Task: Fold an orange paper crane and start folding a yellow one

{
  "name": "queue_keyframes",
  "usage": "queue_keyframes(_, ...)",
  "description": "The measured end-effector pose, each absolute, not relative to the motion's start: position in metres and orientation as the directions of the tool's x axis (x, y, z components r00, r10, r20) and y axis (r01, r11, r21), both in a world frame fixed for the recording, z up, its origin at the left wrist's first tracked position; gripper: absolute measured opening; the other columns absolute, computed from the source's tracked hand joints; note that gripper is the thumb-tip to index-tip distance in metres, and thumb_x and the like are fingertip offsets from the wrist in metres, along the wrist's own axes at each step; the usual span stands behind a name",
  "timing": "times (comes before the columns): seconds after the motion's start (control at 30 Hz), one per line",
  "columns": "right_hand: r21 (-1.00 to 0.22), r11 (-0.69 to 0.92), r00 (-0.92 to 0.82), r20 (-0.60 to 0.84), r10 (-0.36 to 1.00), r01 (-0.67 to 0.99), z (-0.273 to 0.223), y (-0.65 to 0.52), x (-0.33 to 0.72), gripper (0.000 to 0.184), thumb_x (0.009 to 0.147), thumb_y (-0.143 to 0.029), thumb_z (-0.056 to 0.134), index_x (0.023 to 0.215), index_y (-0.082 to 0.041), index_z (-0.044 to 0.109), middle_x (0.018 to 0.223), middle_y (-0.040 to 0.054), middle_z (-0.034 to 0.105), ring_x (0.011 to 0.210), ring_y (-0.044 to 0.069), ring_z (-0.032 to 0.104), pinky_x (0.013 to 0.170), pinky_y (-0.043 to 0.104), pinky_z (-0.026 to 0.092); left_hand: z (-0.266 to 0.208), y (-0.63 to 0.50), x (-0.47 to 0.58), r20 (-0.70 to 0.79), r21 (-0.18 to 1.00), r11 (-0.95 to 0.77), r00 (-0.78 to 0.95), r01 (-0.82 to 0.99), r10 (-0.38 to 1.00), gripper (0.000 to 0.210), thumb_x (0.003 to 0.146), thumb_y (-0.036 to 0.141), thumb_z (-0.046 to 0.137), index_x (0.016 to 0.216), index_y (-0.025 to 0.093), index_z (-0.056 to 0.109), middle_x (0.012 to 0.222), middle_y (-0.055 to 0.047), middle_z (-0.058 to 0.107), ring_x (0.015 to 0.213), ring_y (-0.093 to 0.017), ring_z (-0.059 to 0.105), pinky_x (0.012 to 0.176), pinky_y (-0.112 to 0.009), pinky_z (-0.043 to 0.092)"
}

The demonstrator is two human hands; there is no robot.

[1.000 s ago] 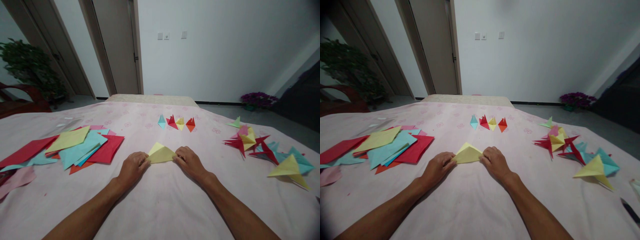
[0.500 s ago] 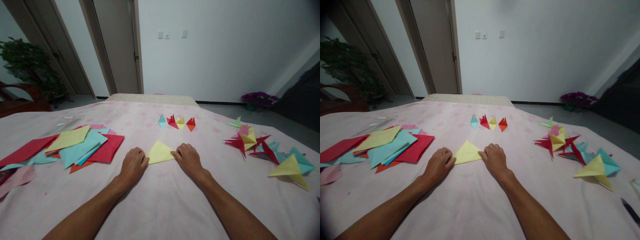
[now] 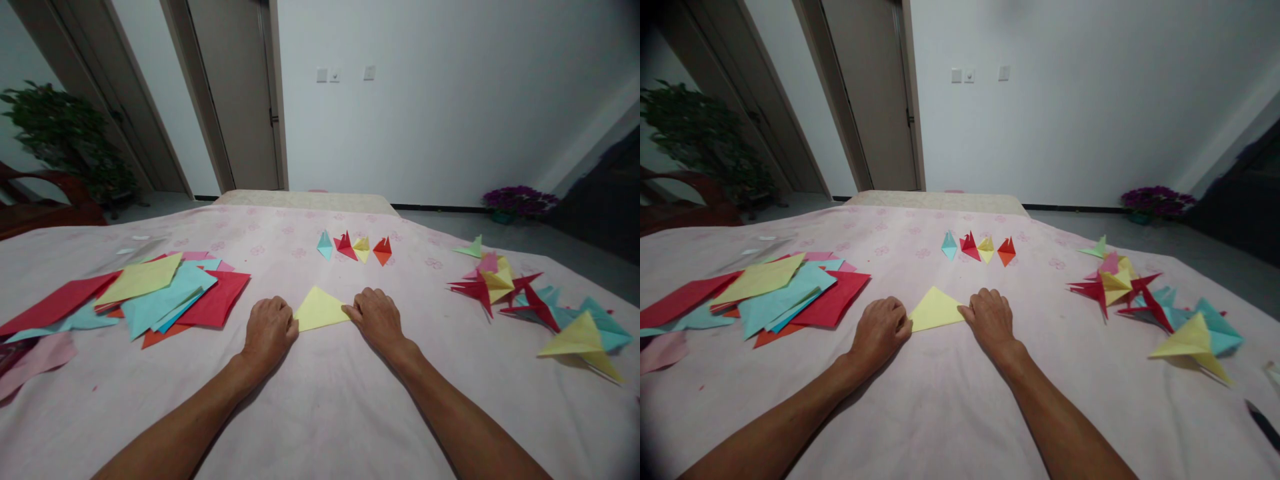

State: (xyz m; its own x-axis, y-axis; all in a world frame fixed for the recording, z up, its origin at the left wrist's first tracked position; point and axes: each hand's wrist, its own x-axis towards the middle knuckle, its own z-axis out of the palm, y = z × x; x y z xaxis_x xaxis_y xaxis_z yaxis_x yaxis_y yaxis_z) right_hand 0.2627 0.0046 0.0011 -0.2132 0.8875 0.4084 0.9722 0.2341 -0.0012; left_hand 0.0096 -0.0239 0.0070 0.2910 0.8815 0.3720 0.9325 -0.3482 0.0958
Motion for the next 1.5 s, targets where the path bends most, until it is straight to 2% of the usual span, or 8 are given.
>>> queue_keyframes(0.37,-0.027,0.182,-0.158,0.38,0.911,0.983,0.003,0.004,0.263,0.037,0.09,-0.052,0.06,0.071,-0.021,0.061,0.082,0.0038,0.062,0.082,0.022,0.051,0.068,0.034,0.027,0.011,-0.027,0.01,0.327,0.091,-0.295,0.252,0.951,0.911,0.006,0.081,0.017,0.058,0.076,0.019,0.061,0.09,-0.008,0.063,0.09,-0.025,0.059,0.087,-0.042,0.042)
queue_keyframes(0.47,-0.024,0.171,-0.15,0.377,0.914,0.985,0.003,0.003,0.263,0.037,0.09,-0.054,0.06,0.071,-0.021,0.061,0.083,0.004,0.062,0.082,0.022,0.05,0.068,0.034,0.027,0.006,-0.027,0.011,0.406,0.103,-0.343,0.275,0.934,0.872,0.021,0.083,0.013,0.056,0.102,0.018,0.063,0.123,-0.014,0.06,0.119,-0.03,0.053,0.104,-0.051,0.036)
queue_keyframes(0.6,-0.02,0.176,-0.154,0.39,0.908,0.984,0.003,0.002,0.261,0.034,0.088,-0.052,0.063,0.074,-0.021,0.06,0.084,0.0041,0.061,0.083,0.023,0.05,0.07,0.034,0.027,0.001,-0.02,0.015,0.393,0.053,-0.608,0.543,0.792,0.742,0.052,0.091,0.007,0.046,0.14,0.025,0.044,0.157,-0.012,0.031,0.147,-0.031,0.024,0.114,-0.058,0.026)
queue_keyframes(0.77,-0.028,0.221,-0.188,0.429,0.883,0.975,0.004,0.002,0.26,0.027,0.088,-0.047,0.065,0.081,-0.022,0.059,0.086,0.0043,0.061,0.085,0.023,0.05,0.073,0.035,0.029,-0.002,-0.014,0.016,0.229,0.156,-0.79,0.756,0.594,0.613,0.047,0.098,0.013,0.041,0.142,0.029,0.044,0.15,-0.008,0.046,0.141,-0.023,0.038,0.116,-0.051,0.03)
queue_keyframes(1.07,-0.032,0.43,-0.357,0.501,0.788,0.902,0.007,0.0,0.26,0.005,0.09,-0.025,0.063,0.088,-0.021,0.061,0.091,0.0055,0.062,0.09,0.023,0.05,0.08,0.035,0.032,0.002,-0.031,0.028,0.287,0.194,-0.737,0.682,0.647,0.673,0.045,0.089,0.011,0.049,0.133,0.017,0.053,0.141,-0.013,0.055,0.134,-0.025,0.048,0.113,-0.043,0.041)
queue_keyframes(1.27,0.046,0.645,-0.588,0.466,0.661,0.763,0.003,-0.009,0.255,0.018,0.095,-0.018,0.052,0.079,-0.019,0.061,0.08,0.0044,0.061,0.08,0.02,0.049,0.076,0.034,0.034,0.0,-0.033,0.04,0.328,0.262,-0.642,0.559,0.721,0.761,0.019,0.094,0.019,0.049,0.107,0.018,0.063,0.127,-0.009,0.064,0.121,-0.022,0.057,0.106,-0.037,0.046)
queue_keyframes(1.37,-0.035,0.683,-0.608,0.425,0.671,0.73,0.002,-0.019,0.249,0.016,0.096,-0.017,0.049,0.084,-0.019,0.061,0.082,0.0045,0.061,0.078,0.019,0.05,0.073,0.032,0.036,0.0,-0.027,0.045,0.308,0.277,-0.567,0.488,0.775,0.817,0.014,0.096,0.021,0.047,0.097,0.019,0.061,0.108,-0.008,0.067,0.104,-0.021,0.061,0.093,-0.037,0.051)
queue_keyframes(1.5,-0.194,0.636,-0.53,0.403,0.746,0.747,0.006,-0.029,0.241,0.014,0.096,-0.017,0.048,0.091,-0.02,0.061,0.094,0.0063,0.063,0.089,0.02,0.053,0.079,0.032,0.042,0.006,-0.015,0.059,0.245,0.184,-0.476,0.429,0.86,0.87,0.011,0.094,0.023,0.049,0.092,0.017,0.058,0.099,-0.01,0.062,0.093,-0.024,0.057,0.084,-0.04,0.049)
